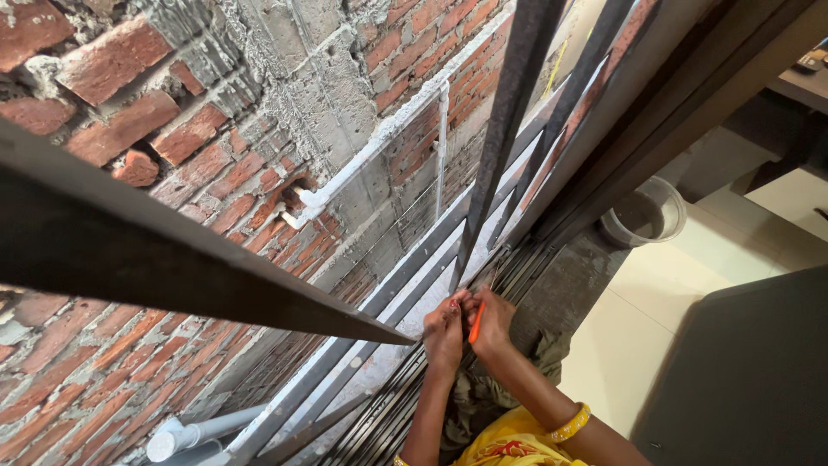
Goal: The person scrubs the lower metal frame of a window with a small orange-handled brush and a cloth. They repeatedly dip the cloth into a nearby bucket of water to wet it and continue scrubbing the frame and adjacent mesh screen area.
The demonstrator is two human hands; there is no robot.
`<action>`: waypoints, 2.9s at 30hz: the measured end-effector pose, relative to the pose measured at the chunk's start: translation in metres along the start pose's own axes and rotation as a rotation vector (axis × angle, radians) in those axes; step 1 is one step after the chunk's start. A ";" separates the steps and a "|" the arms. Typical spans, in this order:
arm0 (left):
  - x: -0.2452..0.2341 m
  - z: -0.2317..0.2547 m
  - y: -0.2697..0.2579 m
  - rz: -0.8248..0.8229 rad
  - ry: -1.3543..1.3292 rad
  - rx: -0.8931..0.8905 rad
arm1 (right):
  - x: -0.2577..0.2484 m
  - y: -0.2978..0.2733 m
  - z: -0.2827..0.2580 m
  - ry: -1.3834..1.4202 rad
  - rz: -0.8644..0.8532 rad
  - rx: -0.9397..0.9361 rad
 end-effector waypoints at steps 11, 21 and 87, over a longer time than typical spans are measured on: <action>0.004 0.052 -0.013 0.122 0.404 0.024 | 0.019 0.011 -0.021 0.025 0.078 0.111; 0.013 0.060 -0.028 0.099 0.825 0.240 | 0.011 0.020 -0.023 -0.132 -0.017 0.083; 0.065 -0.043 0.064 -0.190 1.443 0.103 | -0.035 0.032 -0.051 -0.690 -0.390 -0.560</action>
Point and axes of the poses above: each hand's wrist, its own y-axis towards the middle knuckle, its own x-axis out of the palm, z = x × y, the point moved 4 cm from there along y, towards the middle knuckle, and after that the axes turned 14 degrees about -x, right-handed, at the moved point
